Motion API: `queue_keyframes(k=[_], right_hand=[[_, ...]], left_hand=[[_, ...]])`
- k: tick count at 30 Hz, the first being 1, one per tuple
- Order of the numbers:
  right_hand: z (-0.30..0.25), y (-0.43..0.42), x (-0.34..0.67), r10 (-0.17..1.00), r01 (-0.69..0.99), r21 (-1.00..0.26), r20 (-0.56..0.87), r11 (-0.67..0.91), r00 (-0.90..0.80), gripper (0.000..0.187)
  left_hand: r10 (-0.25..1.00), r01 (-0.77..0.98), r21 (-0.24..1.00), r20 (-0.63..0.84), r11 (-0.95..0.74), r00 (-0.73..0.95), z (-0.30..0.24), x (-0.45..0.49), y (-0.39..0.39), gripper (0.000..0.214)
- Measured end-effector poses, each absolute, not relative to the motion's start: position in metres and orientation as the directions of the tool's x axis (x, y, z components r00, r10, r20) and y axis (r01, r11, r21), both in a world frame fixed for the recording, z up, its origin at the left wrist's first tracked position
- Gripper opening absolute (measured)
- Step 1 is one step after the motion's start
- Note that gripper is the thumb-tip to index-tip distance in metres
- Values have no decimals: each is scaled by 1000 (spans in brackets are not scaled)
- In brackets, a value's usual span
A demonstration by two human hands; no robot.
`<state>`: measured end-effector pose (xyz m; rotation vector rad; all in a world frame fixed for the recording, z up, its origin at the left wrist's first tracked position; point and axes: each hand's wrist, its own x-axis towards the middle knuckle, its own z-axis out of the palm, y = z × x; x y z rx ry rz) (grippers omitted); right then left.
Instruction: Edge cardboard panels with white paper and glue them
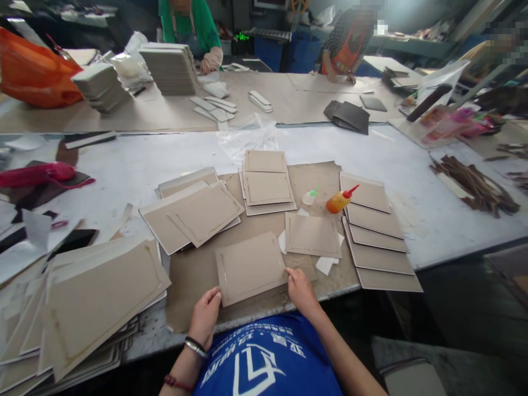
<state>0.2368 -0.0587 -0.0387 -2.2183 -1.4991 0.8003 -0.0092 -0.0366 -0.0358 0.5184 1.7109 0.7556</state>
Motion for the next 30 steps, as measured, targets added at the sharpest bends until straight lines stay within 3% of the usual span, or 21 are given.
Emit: queue_keyframes(k=[7,14,19,22,26,30], right_hand=[[-38,-58,246,896,569,-696,-288,-438,338,37],[-30,-55,246,854,290,-812,-423,-506,304,36],[-16,-53,245,846,149,-845,-469,-513,256,33],[-18,-49,248,880,330,-822,-387,-465,275,32],[-29,-41,236,878,561,-688,-263,-461,399,29],[-32,-32,209,832,720,-416,-291,-555,472,59]], left_hand=[[745,-77,776,-624,626,-236,-18,-11,-32,43],[659,-290,658,-745,696,-109,-6,-18,-33,52],[664,-307,652,-743,693,-77,2,-21,-37,51],[684,-329,685,-716,650,-138,11,-25,-37,50],[699,-383,726,-675,571,-238,33,-35,-32,47],[718,-419,754,-637,505,-281,52,-48,-23,39]])
